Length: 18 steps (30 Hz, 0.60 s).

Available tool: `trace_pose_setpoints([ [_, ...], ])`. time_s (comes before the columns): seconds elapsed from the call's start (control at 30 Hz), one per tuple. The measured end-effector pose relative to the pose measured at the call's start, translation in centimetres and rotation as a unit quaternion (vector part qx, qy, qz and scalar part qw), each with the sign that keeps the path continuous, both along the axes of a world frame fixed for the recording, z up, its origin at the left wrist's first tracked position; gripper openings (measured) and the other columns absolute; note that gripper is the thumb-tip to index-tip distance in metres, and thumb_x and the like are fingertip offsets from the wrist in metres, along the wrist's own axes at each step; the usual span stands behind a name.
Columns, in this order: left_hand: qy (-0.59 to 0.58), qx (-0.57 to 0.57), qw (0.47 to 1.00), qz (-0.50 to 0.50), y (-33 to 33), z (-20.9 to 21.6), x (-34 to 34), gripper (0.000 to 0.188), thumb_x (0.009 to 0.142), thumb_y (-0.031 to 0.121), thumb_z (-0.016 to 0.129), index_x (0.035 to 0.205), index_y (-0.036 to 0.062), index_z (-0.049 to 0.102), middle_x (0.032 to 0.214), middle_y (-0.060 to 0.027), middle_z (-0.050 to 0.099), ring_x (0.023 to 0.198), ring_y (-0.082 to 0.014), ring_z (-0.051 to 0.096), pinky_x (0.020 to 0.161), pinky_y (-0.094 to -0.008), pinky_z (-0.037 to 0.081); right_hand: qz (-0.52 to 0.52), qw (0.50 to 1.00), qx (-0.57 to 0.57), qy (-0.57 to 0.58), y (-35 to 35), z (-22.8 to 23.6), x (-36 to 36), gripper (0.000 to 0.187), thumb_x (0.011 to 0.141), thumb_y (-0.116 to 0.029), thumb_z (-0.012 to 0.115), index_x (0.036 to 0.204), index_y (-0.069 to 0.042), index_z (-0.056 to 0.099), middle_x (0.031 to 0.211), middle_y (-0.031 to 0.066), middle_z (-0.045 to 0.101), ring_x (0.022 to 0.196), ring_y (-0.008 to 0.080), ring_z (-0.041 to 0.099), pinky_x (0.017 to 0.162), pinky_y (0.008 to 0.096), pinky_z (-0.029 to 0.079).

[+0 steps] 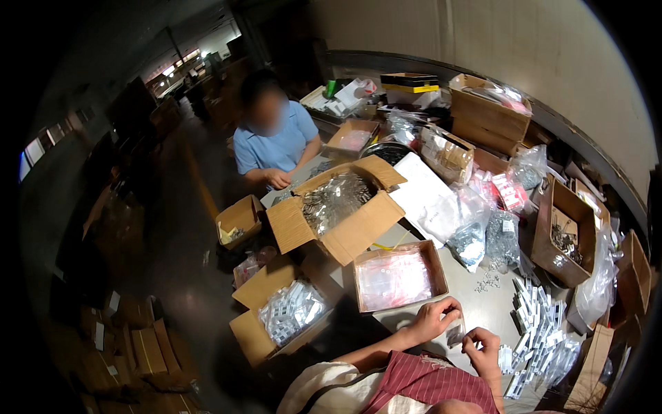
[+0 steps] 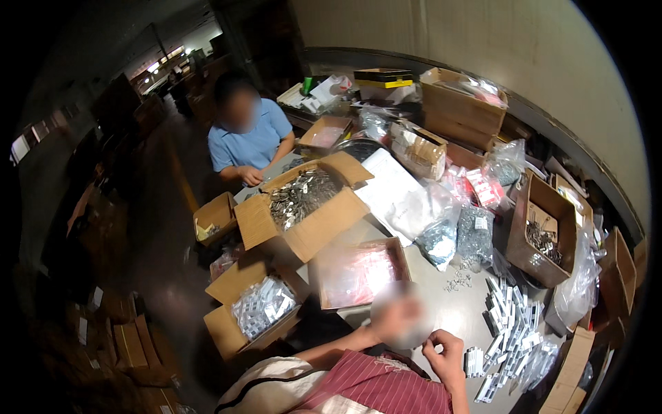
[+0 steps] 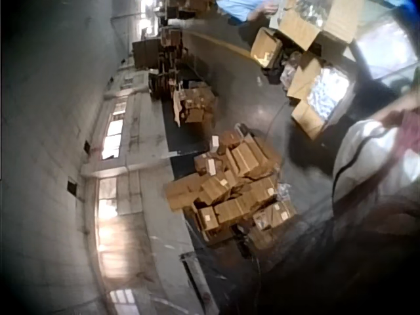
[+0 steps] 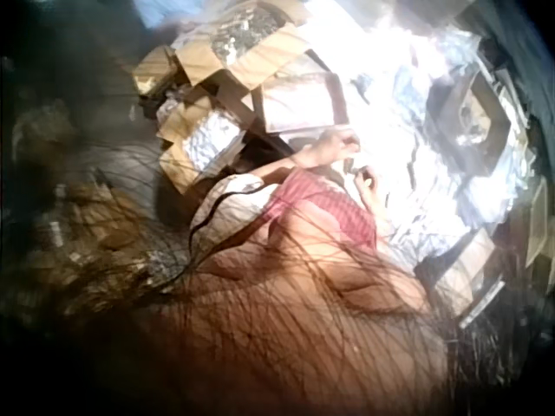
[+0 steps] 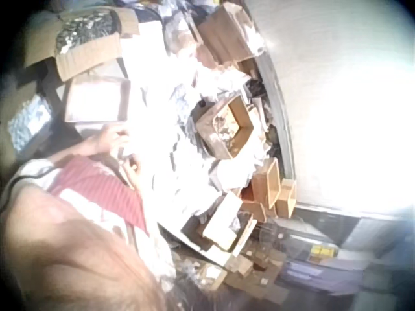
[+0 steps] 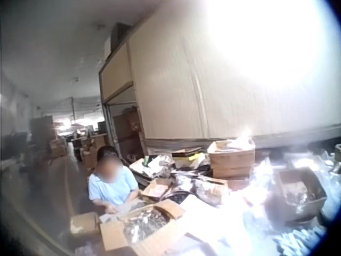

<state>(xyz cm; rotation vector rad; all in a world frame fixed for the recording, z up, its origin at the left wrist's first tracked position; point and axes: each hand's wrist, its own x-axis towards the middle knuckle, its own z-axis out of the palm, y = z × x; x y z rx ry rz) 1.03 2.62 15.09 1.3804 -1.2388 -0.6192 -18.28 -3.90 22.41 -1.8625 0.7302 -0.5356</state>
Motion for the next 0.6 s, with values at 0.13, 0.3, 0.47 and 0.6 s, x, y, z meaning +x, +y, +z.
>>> trace_pose_setpoints([
  [0.13,0.002,0.003,0.999,-0.044,2.2,-1.3,1.2,0.07,0.085,0.006,0.066,0.147,0.0018,0.035,0.137,-0.018,0.057,0.127,-0.0326,0.058,0.101,-0.0425,0.049,-0.029,0.971,0.192,-0.137,-0.3,0.0,2.2,0.015,0.09,-0.006,0.064,0.08,0.005,0.063,0.073,0.0064,0.067,0.066,0.0132,0.063,0.065,0.0276,0.051],
  [0.3,0.212,0.0,0.977,-0.025,5.1,-10.0,-0.5,0.068,0.089,0.003,0.063,0.151,0.0002,0.033,0.126,-0.0138,0.061,0.114,-0.0245,0.061,0.096,-0.0367,0.05,0.15,0.964,0.195,-0.099,0.9,-2.0,7.4,0.013,0.097,-0.008,0.063,0.096,0.005,0.067,0.085,0.0077,0.069,0.081,0.0155,0.065,0.076,0.0284,0.053],
  [0.47,0.438,-0.062,0.883,0.157,11.1,0.6,5.2,0.035,0.096,-0.002,0.054,0.13,-0.0014,0.054,0.122,-0.0133,0.066,0.111,-0.0207,0.064,0.093,-0.034,0.054,0.211,0.961,0.147,-0.105,2.7,-1.4,12.1,0.012,0.097,-0.002,0.061,0.103,0.006,0.066,0.1,0.009,0.068,0.096,0.0168,0.064,0.089,0.0304,0.051],
  [0.6,0.395,-0.098,0.888,0.216,17.2,2.1,12.2,0.042,0.101,0.014,0.051,0.14,-0.0037,0.047,0.133,-0.0228,0.061,0.126,-0.0345,0.059,0.108,-0.0487,0.047,0.165,0.983,-0.012,-0.082,0.3,-3.0,15.3,0.015,0.088,0.002,0.062,0.102,0.003,0.068,0.099,0.0125,0.069,0.096,0.0239,0.066,0.088,0.0342,0.05],
])
